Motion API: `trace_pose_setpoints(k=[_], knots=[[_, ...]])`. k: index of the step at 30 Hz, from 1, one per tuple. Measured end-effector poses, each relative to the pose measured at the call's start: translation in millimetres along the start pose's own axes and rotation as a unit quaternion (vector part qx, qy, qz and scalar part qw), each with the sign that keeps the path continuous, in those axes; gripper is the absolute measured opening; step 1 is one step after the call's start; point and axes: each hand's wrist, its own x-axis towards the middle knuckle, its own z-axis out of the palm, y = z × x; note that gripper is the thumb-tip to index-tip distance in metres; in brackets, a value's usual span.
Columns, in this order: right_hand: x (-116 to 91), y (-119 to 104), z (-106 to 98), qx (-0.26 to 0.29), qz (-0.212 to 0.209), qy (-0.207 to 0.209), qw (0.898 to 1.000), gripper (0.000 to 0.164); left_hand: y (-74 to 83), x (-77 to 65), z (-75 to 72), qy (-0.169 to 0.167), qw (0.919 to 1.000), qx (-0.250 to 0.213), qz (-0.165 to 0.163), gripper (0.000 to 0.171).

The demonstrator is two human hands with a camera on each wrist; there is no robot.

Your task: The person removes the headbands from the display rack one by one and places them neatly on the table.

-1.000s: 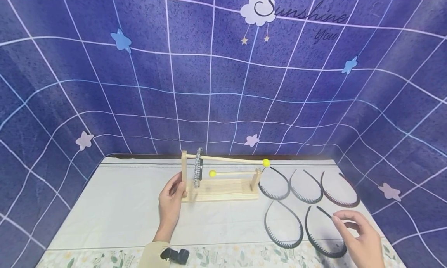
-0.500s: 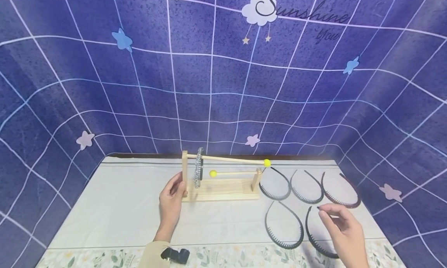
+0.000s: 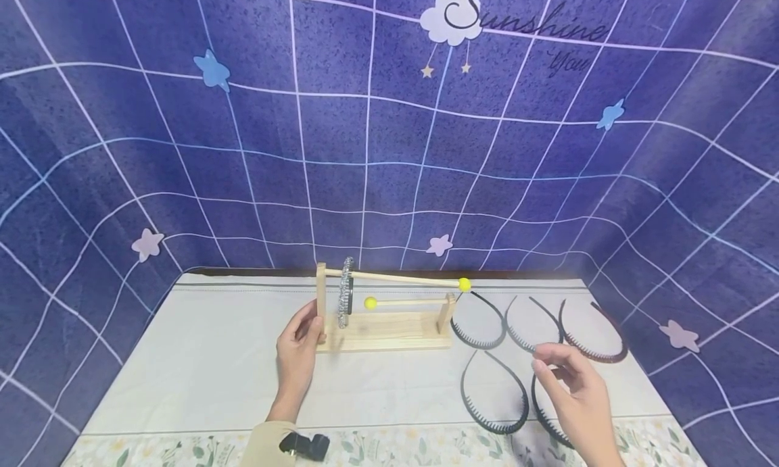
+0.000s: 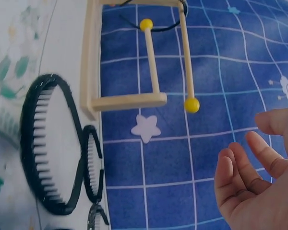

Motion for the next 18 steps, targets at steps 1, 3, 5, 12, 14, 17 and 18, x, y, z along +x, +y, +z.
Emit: trace_pose_setpoints(k=[1,3,5,12,14,17,18], knots=[[0.2,-2.1,1.3,0.002,-0.003,-0.002,1.0,0.022,-0.1,0.0,0.1,0.0,1.0,-0.001,0.001,0.042],[1.0,-5.5,3.8,0.011,-0.009,-0.005,1.0,0.023,0.0,-0.5,0.2,-0.001,1.0,0.004,0.003,0.042],[2.3,-8.6,6.7,0.021,-0.021,-0.009,1.0,0.025,0.0,-1.1,-0.6,0.0,1.0,0.008,0.005,0.043],[6.3,-22.6,20.4,0.058,-0.04,-0.036,0.997,0.03,0.3,-1.9,-1.9,0.0,1.0,0.009,0.0,0.044],[6.9,-27.0,25.4,0.064,-0.041,-0.04,0.996,0.03,0.6,-1.8,-1.8,0.0,0.9999,0.011,-0.003,0.044],[7.8,-32.2,32.9,0.066,-0.045,-0.042,0.996,0.031,0.8,-1.5,-1.5,-0.001,0.9999,0.012,-0.004,0.045],[8.0,-33.5,35.4,0.068,-0.046,-0.044,0.996,0.031,0.8,-1.4,-1.4,-0.002,0.9999,0.012,-0.004,0.045]])
